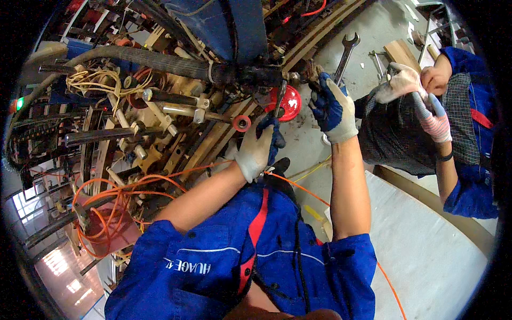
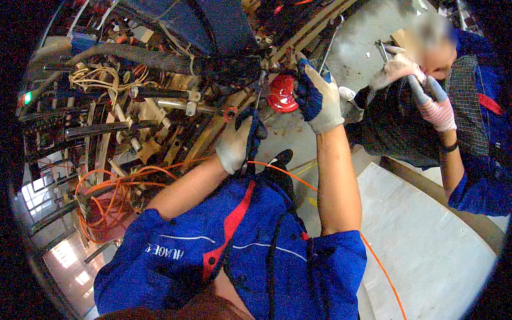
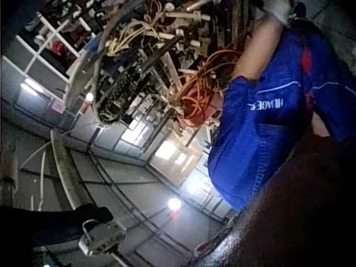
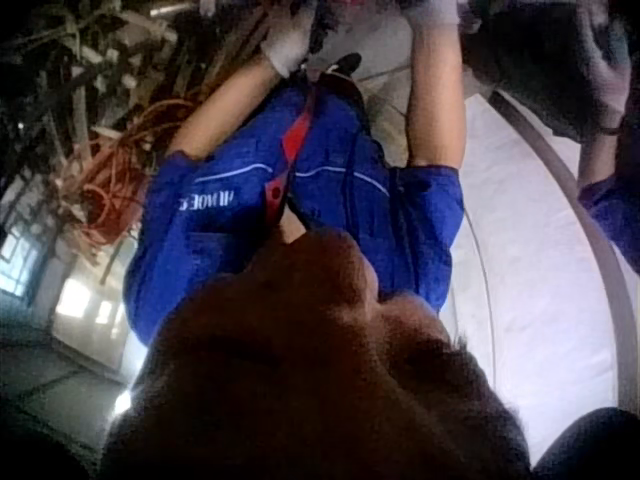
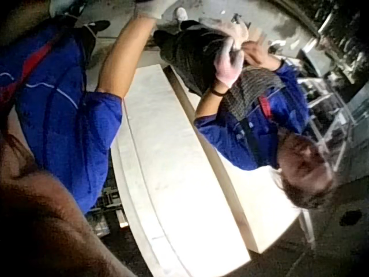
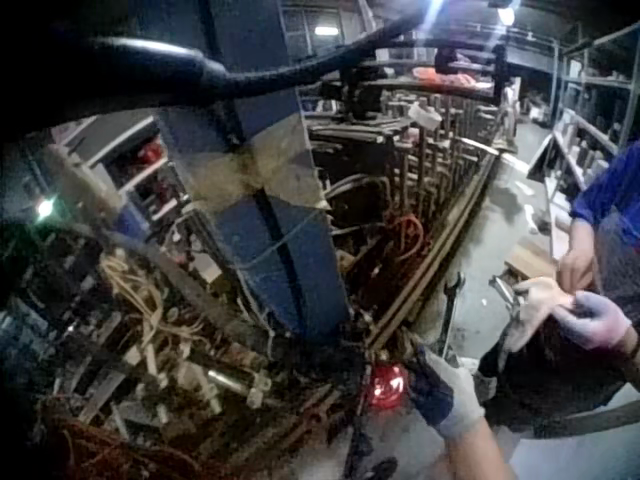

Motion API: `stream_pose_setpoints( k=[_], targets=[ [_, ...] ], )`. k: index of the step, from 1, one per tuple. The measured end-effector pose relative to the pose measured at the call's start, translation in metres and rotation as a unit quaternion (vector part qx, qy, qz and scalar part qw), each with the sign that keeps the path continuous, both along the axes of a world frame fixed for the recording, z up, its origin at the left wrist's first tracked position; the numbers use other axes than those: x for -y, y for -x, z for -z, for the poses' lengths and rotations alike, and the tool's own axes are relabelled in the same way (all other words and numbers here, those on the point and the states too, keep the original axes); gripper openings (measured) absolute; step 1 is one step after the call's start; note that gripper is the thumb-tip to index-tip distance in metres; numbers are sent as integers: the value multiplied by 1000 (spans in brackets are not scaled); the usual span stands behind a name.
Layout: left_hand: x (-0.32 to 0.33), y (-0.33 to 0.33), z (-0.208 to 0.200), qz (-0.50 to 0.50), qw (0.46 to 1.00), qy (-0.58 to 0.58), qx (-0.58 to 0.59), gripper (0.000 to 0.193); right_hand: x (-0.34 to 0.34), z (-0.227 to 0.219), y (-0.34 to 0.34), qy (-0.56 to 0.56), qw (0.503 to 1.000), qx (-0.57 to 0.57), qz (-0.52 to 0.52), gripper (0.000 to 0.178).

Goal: The person uses a wrench and pliers to loosen and remove a metal component from an industrial machine while another person assists by holding parts.

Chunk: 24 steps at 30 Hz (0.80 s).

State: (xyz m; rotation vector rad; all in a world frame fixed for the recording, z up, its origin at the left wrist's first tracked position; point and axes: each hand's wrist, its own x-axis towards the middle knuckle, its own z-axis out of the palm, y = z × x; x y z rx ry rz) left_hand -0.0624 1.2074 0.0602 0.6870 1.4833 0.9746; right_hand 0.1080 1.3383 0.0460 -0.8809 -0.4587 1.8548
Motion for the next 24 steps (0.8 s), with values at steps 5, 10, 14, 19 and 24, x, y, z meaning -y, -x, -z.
stream_pose_setpoints(
  k=[5, 10, 14, 19, 24],
  targets=[
    [5, -12, -13, -39, 995, 49, 84, 29, 8, -3, -8, -33, 999, 30, -32, 23],
    [5, -17, -22, -52, 998, 20, -5, 20, 21, -16, -10, -33, 995, 81, -40, 24],
    [-4, 8, 3, -22, 994, -39, 97, 21, 24, -32, -8, -42, 993, 107, -34, 23],
    [-2, 5, -18, -24, 998, -60, 25, 21, 30, -43, -9, -69, 984, 161, -28, 16],
    [7, 6, -11, 45, 918, -266, -291, 20, 89, 4, -21, -279, 794, 540, 23, 20]
  ],
)
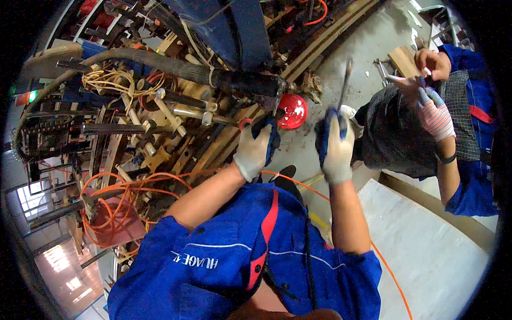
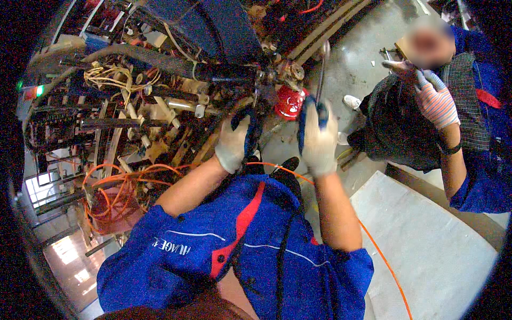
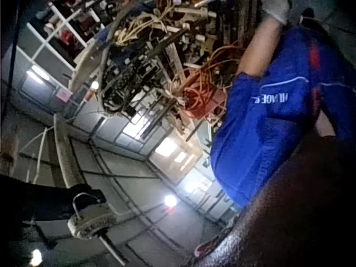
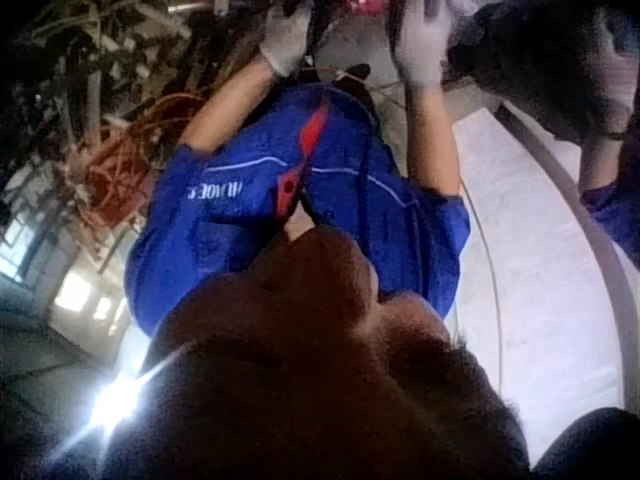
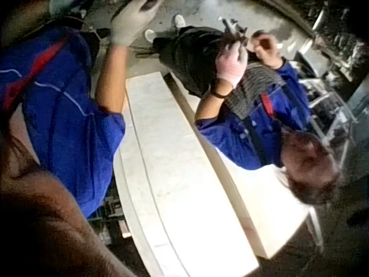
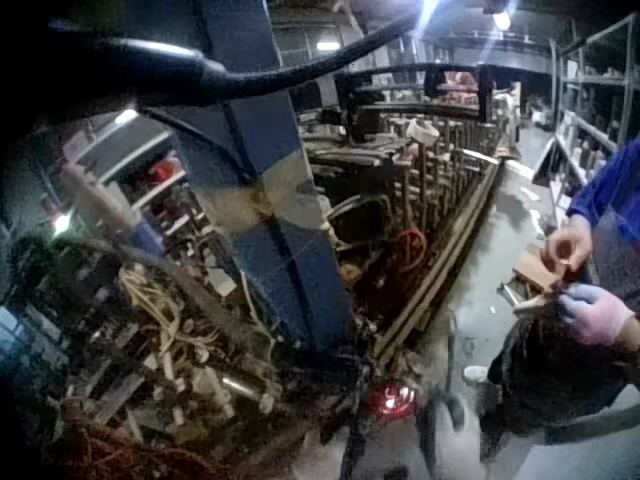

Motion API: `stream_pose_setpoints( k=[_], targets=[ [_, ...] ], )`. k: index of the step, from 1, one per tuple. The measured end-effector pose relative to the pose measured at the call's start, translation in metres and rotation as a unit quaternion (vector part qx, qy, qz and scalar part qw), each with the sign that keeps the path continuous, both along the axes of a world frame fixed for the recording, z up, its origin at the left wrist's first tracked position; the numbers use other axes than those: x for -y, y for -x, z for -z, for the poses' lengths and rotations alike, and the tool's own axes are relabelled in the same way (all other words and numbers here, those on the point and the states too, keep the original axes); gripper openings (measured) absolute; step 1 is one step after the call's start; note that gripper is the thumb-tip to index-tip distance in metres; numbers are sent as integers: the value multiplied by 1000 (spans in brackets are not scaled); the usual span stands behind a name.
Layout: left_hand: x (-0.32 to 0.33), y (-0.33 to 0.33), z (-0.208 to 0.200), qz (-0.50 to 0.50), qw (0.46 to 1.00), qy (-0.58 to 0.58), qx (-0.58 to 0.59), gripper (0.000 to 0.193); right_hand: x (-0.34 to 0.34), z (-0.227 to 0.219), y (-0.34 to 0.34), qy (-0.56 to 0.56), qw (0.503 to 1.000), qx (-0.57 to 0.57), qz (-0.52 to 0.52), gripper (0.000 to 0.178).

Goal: The person uses a wrench and pliers to loosen and remove a metal component from an industrial machine while another person assists by holding parts.

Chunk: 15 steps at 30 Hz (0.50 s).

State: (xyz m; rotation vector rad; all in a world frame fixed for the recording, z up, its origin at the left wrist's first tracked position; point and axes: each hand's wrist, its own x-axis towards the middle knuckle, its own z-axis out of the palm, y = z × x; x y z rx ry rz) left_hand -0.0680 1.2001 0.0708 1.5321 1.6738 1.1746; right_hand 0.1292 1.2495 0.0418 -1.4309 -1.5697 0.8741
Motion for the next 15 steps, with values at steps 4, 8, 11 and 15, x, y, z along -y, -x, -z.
stream_pose_setpoints(
  k=[4, 8, 11, 15],
  targets=[
    [-10, -5, -9, -29, 968, 99, 227, 21, 96, -1, 5, 203, 962, -184, 15, 25],
    [-11, -2, -12, -33, 963, 147, 224, 22, 103, -6, 22, 167, 979, -118, -15, 33],
    [-10, 1, -19, -46, 954, 198, 221, 25, 83, -11, 31, 64, 992, -62, -92, 33],
    [-10, 0, -19, -38, 949, 139, 280, 20, 78, -11, 37, 110, 977, -135, -122, 44]
  ],
)
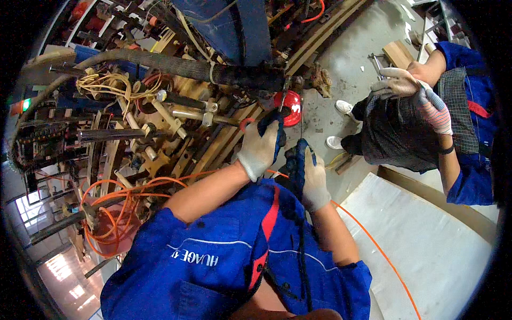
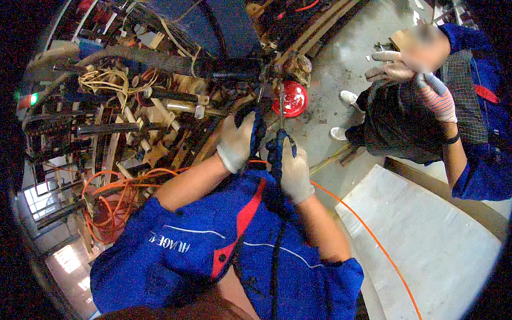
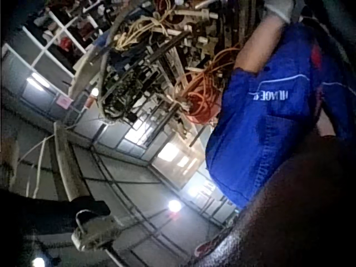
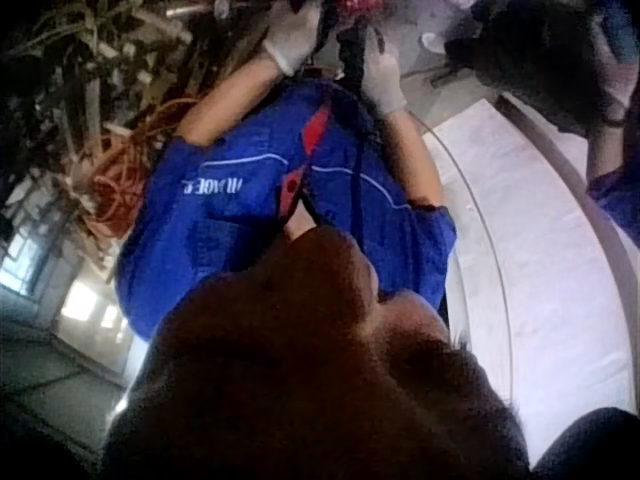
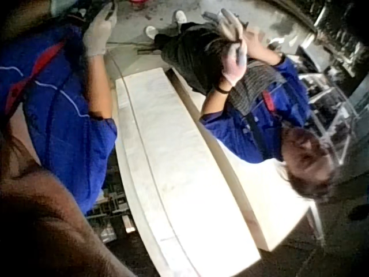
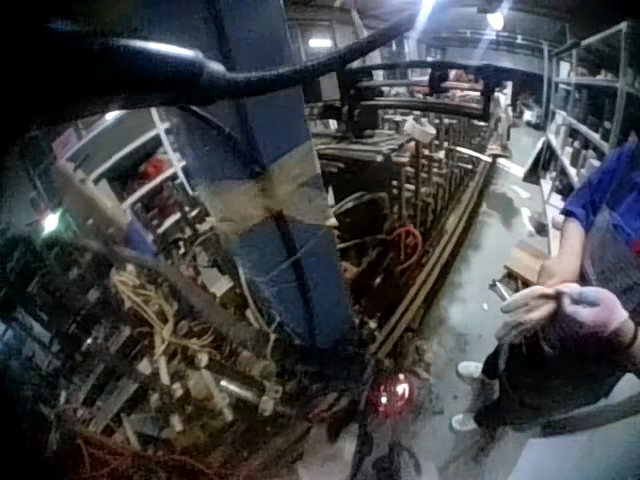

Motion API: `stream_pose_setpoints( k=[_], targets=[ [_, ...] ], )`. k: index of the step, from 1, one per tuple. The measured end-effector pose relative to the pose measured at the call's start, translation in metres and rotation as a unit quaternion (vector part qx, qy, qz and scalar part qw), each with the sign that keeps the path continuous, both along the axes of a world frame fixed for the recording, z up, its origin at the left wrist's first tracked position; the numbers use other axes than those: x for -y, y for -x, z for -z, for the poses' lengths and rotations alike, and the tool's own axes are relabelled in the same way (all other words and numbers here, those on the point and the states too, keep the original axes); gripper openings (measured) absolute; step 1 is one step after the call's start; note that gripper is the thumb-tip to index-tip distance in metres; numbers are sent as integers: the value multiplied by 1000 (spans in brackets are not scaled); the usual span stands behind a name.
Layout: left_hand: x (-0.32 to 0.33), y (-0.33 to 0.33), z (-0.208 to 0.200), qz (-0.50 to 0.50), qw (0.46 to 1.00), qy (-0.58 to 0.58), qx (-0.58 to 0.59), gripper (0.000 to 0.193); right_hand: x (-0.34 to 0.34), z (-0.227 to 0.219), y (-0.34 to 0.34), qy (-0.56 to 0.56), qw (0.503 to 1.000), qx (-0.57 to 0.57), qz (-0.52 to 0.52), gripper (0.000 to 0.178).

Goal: The person uses a wrench and pliers to loosen and remove a metal component from an industrial machine while another person assists by holding parts.

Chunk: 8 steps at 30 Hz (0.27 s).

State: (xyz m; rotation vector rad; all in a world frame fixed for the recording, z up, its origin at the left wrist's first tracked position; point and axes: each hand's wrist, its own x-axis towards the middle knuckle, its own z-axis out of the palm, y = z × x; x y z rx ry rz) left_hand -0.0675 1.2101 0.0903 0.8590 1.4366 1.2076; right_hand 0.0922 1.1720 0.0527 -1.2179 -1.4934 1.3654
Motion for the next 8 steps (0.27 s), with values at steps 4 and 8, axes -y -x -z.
stream_pose_setpoints(
  k=[4, 8],
  targets=[
    [0, 7, 7, 21, 999, 24, 32, 18, -4, -2, 3, 53, 998, -22, -4, 57],
    [-2, 11, 11, 36, 999, 38, -8, 23, -3, -9, 7, 4, 998, 49, -40, 61]
  ],
)
